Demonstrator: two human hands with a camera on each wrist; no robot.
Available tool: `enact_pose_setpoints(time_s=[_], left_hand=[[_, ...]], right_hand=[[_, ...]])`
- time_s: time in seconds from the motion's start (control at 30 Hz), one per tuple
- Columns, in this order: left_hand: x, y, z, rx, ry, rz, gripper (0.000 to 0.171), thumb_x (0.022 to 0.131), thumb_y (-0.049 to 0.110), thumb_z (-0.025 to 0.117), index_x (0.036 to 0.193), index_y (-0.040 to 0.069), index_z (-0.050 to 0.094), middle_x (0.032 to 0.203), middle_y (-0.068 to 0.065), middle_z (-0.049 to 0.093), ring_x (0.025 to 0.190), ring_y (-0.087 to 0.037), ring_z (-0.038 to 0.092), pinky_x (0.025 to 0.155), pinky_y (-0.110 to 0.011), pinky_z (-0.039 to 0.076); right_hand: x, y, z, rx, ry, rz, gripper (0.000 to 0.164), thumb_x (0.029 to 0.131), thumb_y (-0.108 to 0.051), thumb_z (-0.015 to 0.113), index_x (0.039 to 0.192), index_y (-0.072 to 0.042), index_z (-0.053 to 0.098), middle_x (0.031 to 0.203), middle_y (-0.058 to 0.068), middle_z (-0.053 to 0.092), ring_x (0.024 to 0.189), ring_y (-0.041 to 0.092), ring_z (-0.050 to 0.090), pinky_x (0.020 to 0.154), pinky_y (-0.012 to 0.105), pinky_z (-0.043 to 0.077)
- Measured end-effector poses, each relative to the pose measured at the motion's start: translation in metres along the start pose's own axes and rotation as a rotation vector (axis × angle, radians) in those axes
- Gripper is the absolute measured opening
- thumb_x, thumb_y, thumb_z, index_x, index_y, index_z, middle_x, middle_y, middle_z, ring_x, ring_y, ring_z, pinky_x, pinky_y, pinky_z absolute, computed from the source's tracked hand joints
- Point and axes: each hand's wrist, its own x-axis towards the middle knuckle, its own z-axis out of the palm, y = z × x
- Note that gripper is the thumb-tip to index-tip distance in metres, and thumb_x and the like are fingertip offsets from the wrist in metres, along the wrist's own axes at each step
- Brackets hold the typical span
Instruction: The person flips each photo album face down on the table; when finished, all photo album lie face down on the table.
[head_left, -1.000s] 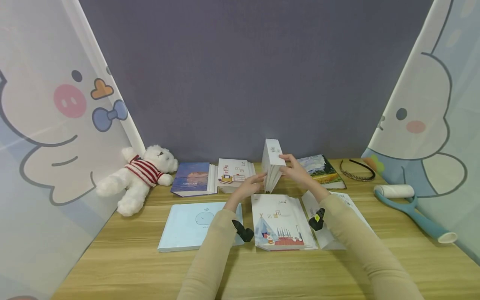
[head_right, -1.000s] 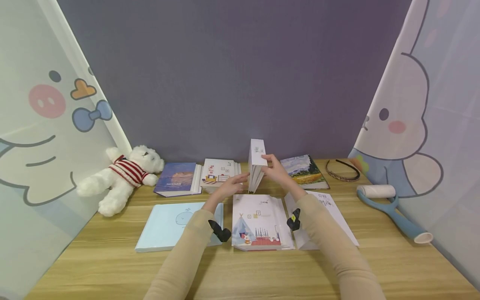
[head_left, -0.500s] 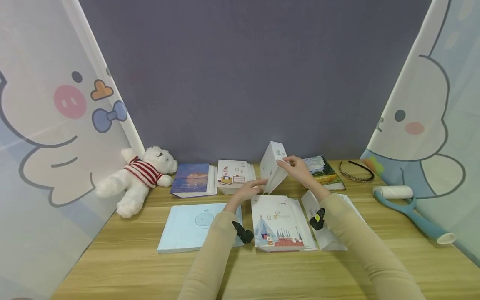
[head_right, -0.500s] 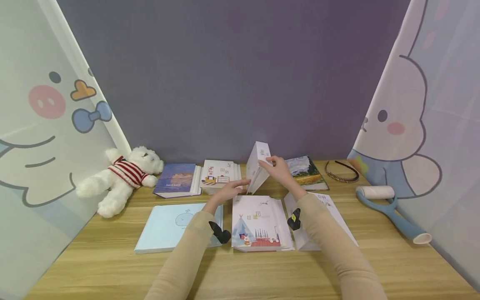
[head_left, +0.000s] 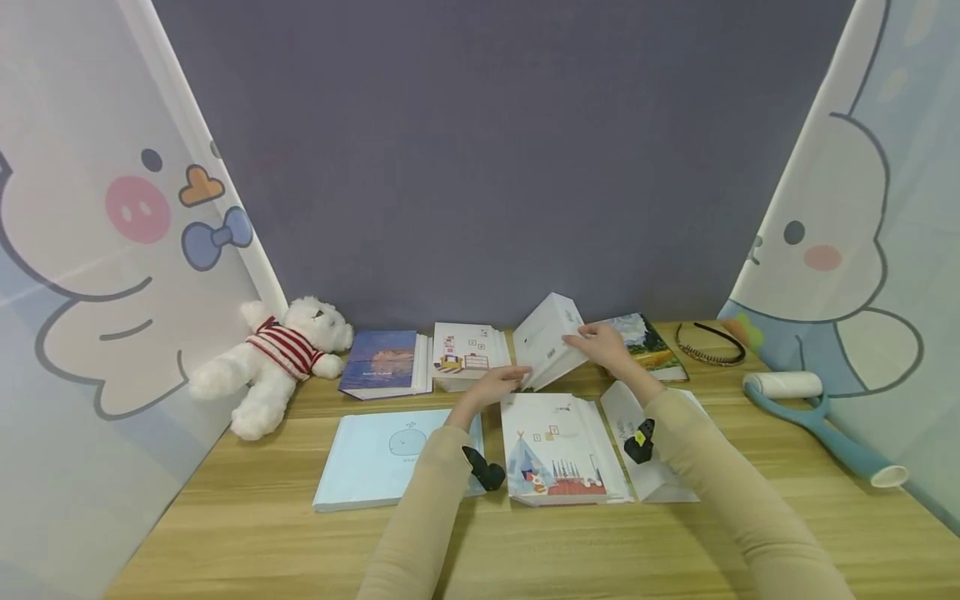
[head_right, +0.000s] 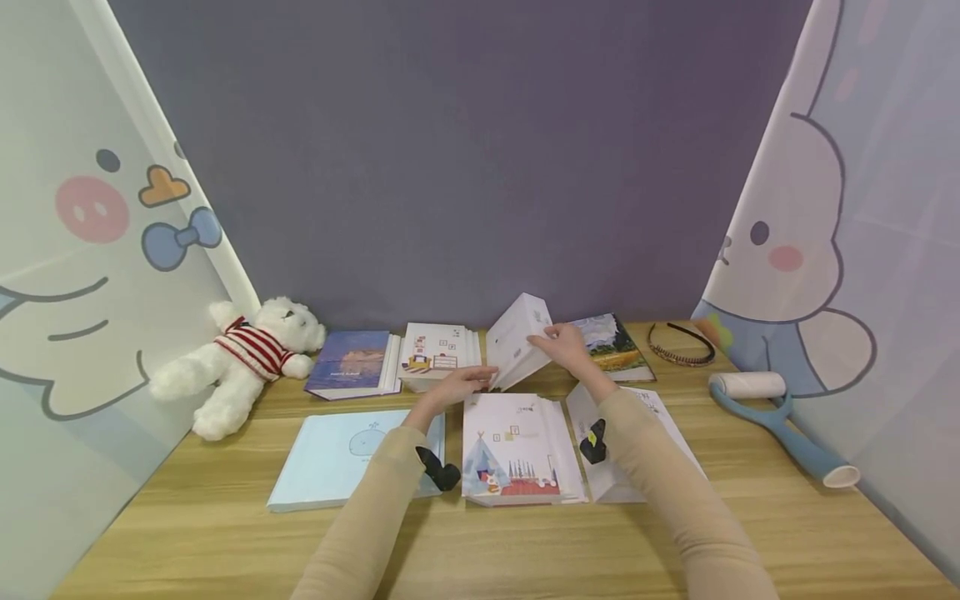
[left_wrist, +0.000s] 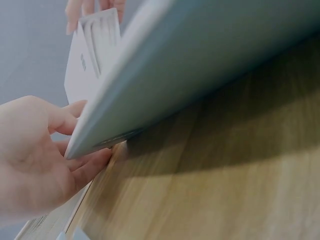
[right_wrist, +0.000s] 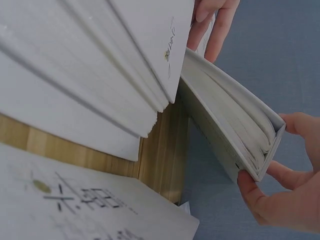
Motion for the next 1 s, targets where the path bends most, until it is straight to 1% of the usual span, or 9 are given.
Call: enact_pose_setpoints(time_s=[0.1, 0.13, 0.2, 0.23, 0.4, 0.53, 0.73, 0.93, 1.0], left_hand=[[0.0, -0.002, 0.0, 0.004, 0.003, -0.005, 0.04, 0.1, 0.011, 0.039, 0.138, 0.015, 0.049, 0.142, -0.013, 0.046, 0.133, -0.031, 0.04, 0.109, -0.048, 0.034], [0.0, -0.002, 0.001, 0.004, 0.004, -0.006, 0.039, 0.1, 0.011, 0.039, 0.138, 0.015, 0.049, 0.142, -0.013, 0.046, 0.133, -0.03, 0.041, 0.108, -0.048, 0.035], [0.0, -0.002, 0.001, 0.003, 0.008, -0.007, 0.039, 0.1, 0.01, 0.039, 0.137, 0.015, 0.051, 0.142, -0.012, 0.046, 0.132, -0.03, 0.041, 0.108, -0.048, 0.035], [0.0, -0.002, 0.001, 0.002, 0.011, -0.01, 0.039, 0.1, 0.01, 0.039, 0.136, 0.016, 0.051, 0.142, -0.012, 0.047, 0.132, -0.03, 0.041, 0.108, -0.047, 0.036], [-0.001, 0.0, 0.001, -0.004, 0.017, -0.014, 0.038, 0.1, 0.01, 0.04, 0.135, 0.016, 0.052, 0.142, -0.01, 0.046, 0.133, -0.029, 0.04, 0.108, -0.046, 0.036], [-0.002, 0.002, 0.001, 0.0, 0.016, -0.013, 0.039, 0.099, 0.009, 0.039, 0.136, 0.015, 0.052, 0.143, -0.01, 0.045, 0.134, -0.029, 0.039, 0.109, -0.045, 0.034], [-0.004, 0.001, -0.001, 0.017, 0.014, -0.003, 0.04, 0.098, 0.009, 0.04, 0.135, 0.014, 0.052, 0.143, -0.01, 0.046, 0.134, -0.029, 0.039, 0.109, -0.046, 0.034], [-0.006, 0.001, -0.002, 0.023, 0.014, -0.002, 0.04, 0.097, 0.008, 0.041, 0.135, 0.013, 0.051, 0.142, -0.012, 0.046, 0.134, -0.03, 0.039, 0.109, -0.046, 0.034], [-0.007, 0.002, -0.003, 0.021, 0.011, -0.002, 0.04, 0.098, 0.009, 0.041, 0.136, 0.013, 0.051, 0.142, -0.012, 0.046, 0.134, -0.029, 0.039, 0.109, -0.046, 0.034]], right_hand=[[0.0, 0.005, -0.002, -0.016, -0.021, -0.019, 0.074, 0.087, -0.052, 0.058, 0.13, 0.008, 0.05, 0.134, 0.027, 0.047, 0.124, 0.044, 0.042, 0.098, 0.051, 0.043], [-0.001, 0.006, -0.003, -0.02, -0.028, -0.02, 0.073, 0.087, -0.051, 0.058, 0.131, 0.007, 0.049, 0.135, 0.027, 0.047, 0.124, 0.044, 0.042, 0.099, 0.052, 0.042], [-0.001, 0.008, -0.005, -0.04, -0.045, -0.018, 0.071, 0.089, -0.048, 0.057, 0.132, 0.007, 0.048, 0.135, 0.027, 0.046, 0.124, 0.044, 0.042, 0.099, 0.052, 0.042], [-0.002, 0.008, -0.006, -0.052, -0.068, -0.001, 0.069, 0.09, -0.044, 0.056, 0.134, 0.008, 0.046, 0.137, 0.028, 0.044, 0.126, 0.044, 0.04, 0.102, 0.053, 0.038], [-0.002, 0.01, -0.011, -0.101, -0.116, 0.031, 0.061, 0.094, -0.035, 0.053, 0.134, 0.011, 0.044, 0.137, 0.03, 0.044, 0.125, 0.044, 0.042, 0.103, 0.052, 0.039], [0.0, 0.013, -0.011, -0.107, -0.145, 0.067, 0.061, 0.095, -0.034, 0.052, 0.134, 0.012, 0.042, 0.137, 0.031, 0.042, 0.125, 0.044, 0.041, 0.103, 0.051, 0.039], [0.002, 0.015, -0.009, -0.13, -0.166, 0.084, 0.06, 0.096, -0.032, 0.049, 0.135, 0.013, 0.04, 0.137, 0.032, 0.041, 0.124, 0.045, 0.042, 0.101, 0.052, 0.04], [0.002, 0.014, -0.007, -0.114, -0.198, 0.102, 0.058, 0.097, -0.028, 0.046, 0.136, 0.014, 0.036, 0.138, 0.033, 0.039, 0.125, 0.046, 0.041, 0.102, 0.053, 0.039], [0.002, 0.015, -0.008, -0.103, -0.209, 0.121, 0.058, 0.098, -0.028, 0.046, 0.137, 0.013, 0.036, 0.138, 0.032, 0.039, 0.125, 0.045, 0.04, 0.102, 0.053, 0.039]])
